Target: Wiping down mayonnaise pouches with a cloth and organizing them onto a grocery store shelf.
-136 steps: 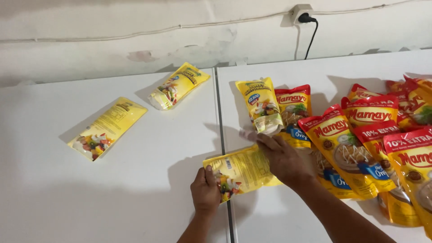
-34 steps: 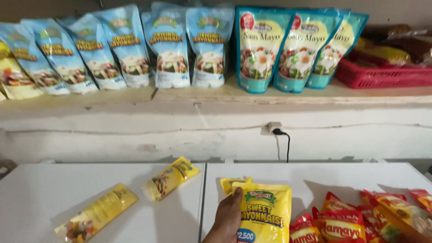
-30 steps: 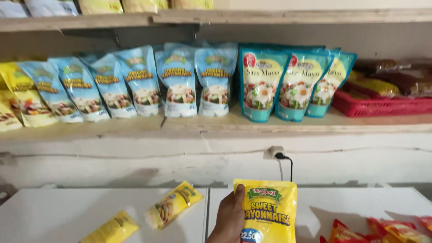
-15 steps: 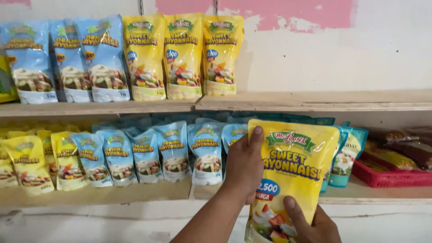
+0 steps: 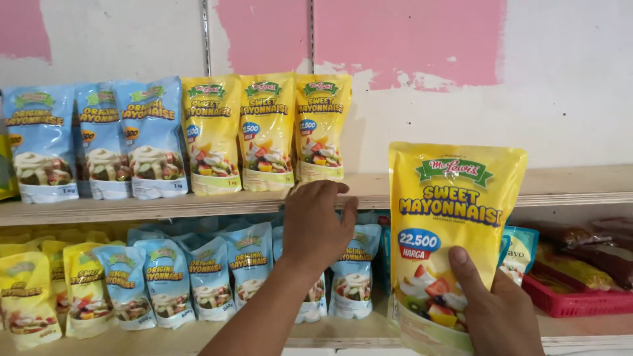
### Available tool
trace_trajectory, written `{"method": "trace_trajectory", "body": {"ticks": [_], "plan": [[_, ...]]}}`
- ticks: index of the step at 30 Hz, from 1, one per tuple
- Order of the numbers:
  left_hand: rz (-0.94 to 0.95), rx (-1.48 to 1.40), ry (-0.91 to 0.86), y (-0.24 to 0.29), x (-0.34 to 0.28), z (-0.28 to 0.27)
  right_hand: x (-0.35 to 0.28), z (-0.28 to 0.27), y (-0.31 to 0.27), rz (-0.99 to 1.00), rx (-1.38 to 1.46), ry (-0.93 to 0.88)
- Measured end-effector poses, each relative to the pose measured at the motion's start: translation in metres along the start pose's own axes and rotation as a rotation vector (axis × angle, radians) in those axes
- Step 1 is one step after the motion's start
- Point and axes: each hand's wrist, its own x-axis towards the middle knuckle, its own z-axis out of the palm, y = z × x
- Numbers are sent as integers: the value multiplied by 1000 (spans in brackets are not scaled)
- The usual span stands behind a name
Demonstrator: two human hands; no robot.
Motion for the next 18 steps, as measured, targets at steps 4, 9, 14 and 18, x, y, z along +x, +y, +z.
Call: {"method": "trace_trajectory", "body": {"ticks": [4,9,14,18], "plan": [[329,302,241,-22,4,14,22,-7,-20,-44,187,-48],[-79,398,-205,-9,28,6,49,-15,-69,-102,306,-161],[-199,513,-338,-20,41,14,77,-4,-106,-153,387,-224],[-158,567,-318,-27,39,25,96,16,-124,-179,424,-262]]}}
